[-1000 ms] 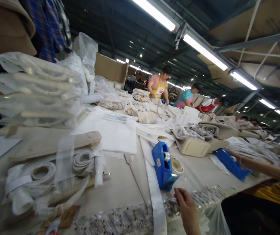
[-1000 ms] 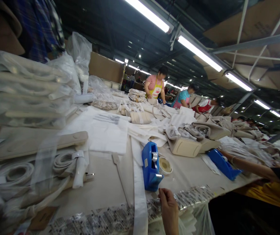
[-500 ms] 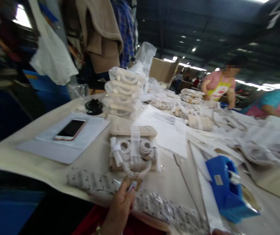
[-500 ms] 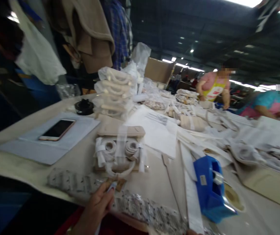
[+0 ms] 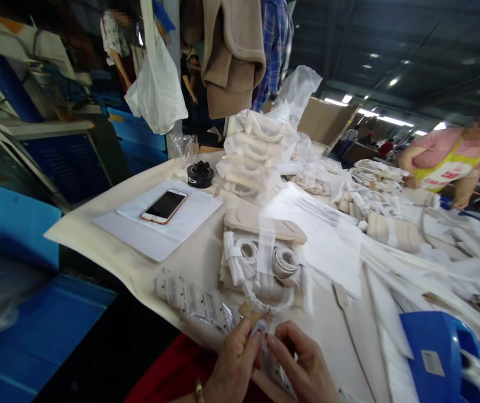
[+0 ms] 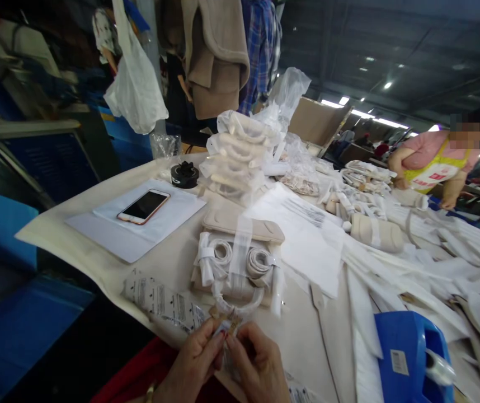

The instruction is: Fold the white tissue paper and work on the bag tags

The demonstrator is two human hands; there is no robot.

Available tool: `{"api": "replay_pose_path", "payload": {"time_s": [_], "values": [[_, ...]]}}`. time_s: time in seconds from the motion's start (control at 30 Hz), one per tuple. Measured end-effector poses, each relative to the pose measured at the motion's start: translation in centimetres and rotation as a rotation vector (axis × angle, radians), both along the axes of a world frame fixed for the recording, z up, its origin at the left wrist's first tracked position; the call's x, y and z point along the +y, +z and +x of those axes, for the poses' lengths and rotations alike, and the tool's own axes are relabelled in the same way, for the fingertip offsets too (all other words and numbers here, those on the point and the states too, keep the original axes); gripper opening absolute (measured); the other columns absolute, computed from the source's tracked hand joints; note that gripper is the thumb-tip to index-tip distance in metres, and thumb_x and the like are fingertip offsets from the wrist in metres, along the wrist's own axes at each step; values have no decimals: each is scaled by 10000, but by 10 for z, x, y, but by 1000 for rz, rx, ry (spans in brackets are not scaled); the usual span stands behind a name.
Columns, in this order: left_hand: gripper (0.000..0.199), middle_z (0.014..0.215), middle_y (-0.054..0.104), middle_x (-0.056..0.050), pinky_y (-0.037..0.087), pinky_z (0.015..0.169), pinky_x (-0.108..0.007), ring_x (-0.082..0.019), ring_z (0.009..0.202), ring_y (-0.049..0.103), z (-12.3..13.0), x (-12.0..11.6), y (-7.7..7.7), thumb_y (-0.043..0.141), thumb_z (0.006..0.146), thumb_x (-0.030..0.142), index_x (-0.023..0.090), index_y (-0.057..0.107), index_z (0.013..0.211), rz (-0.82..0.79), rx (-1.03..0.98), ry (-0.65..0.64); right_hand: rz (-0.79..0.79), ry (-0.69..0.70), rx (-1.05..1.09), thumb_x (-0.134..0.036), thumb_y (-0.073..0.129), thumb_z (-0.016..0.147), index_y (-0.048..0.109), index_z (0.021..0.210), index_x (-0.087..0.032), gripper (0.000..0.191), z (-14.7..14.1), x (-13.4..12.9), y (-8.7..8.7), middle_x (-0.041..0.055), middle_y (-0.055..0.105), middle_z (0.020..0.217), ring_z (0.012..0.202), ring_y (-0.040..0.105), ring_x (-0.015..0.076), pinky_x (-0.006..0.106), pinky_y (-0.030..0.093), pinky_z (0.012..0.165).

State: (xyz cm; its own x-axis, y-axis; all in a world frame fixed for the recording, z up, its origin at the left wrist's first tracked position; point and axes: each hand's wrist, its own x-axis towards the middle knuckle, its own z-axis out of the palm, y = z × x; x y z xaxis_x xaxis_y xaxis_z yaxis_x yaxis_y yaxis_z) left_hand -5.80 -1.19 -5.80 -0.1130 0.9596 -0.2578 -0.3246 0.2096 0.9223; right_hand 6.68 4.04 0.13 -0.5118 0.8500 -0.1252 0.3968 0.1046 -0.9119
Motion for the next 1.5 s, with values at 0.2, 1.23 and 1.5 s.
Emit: {"api": "replay_pose_path", "payload": {"time_s": [0.2,1.23,1.5], "values": [[254,645,415,32,325,601,-257,-120,601,370,-1,1,3,449,841,427,183,481,777,60,64,-8,-127,-118,2,-577,567,743,405,587,-195,444,-5,7,-24,-59,333,542,543,313,102,232,269,502],[230,460,358,75,148,401,-189,-48,401,212,-11,5,37,530,698,385,162,482,671,-208,-163,16,-327,-188,148,-527,591,701,512,648,-172,368,2,-1,-10,-50,414,544,515,337,97,228,262,500],[79,415,380,68,93,360,-160,-14,300,158,-16,12,57,442,720,126,140,477,650,-554,-682,-23,-277,-233,256,-500,592,732,597,788,-187,318,-10,-9,-46,-8,573,656,598,487,141,249,393,572]]}}
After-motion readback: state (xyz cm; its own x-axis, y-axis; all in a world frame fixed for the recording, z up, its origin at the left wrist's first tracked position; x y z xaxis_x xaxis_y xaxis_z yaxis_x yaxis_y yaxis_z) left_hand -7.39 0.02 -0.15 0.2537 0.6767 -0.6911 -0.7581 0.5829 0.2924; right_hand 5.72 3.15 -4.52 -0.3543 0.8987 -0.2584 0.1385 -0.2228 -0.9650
